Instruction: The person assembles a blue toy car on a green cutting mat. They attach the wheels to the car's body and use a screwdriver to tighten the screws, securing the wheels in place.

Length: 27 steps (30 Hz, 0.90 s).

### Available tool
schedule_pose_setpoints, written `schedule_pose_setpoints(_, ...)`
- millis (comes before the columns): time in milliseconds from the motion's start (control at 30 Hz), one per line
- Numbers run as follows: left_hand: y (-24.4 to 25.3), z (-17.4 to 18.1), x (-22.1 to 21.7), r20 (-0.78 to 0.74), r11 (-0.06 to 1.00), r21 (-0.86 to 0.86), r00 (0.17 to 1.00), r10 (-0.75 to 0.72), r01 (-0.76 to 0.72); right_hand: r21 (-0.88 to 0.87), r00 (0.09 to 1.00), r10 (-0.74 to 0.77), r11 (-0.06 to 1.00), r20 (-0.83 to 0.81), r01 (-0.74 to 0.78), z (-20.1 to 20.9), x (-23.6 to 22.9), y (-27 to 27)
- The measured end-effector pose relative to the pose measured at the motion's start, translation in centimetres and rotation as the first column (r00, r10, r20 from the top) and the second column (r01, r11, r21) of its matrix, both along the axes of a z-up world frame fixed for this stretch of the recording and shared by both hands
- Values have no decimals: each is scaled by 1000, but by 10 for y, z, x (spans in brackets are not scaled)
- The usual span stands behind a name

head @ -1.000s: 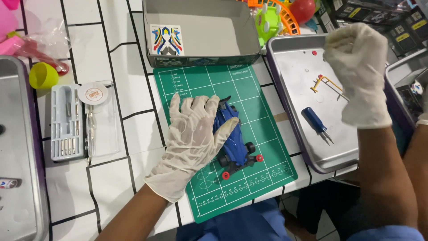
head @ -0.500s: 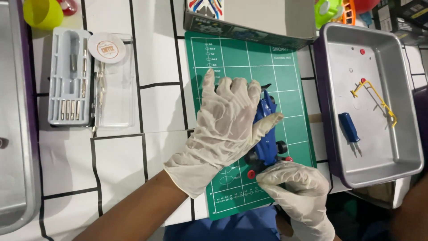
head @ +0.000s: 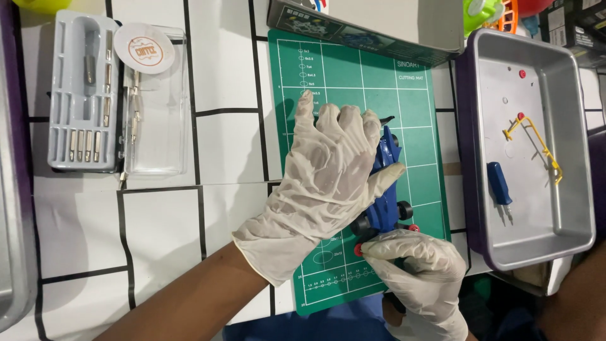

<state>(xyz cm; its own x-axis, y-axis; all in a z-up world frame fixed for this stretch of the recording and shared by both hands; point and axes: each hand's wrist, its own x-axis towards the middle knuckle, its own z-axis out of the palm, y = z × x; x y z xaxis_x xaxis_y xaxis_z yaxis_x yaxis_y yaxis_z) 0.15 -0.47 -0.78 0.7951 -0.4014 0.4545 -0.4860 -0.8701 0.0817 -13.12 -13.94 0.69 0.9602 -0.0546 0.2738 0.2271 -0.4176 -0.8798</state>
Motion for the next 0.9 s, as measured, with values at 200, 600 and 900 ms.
schedule_pose_setpoints(200, -1, -1, 0, -17, 1000, 5, 1000, 1, -1, -176, 998, 47, 984, 30, -41, 6, 1, 1)
schedule_pose_setpoints(600, -1, -1, -1, -21, 1000, -3, 1000, 1, -1, -293, 996, 15, 956, 91, 12, 5, 2, 6)
schedule_pose_setpoints(900, 0, 0, -1, -17, 1000, 28, 1000, 10, -9, -320, 994, 1, 947, 110, 34, 6, 5, 10)
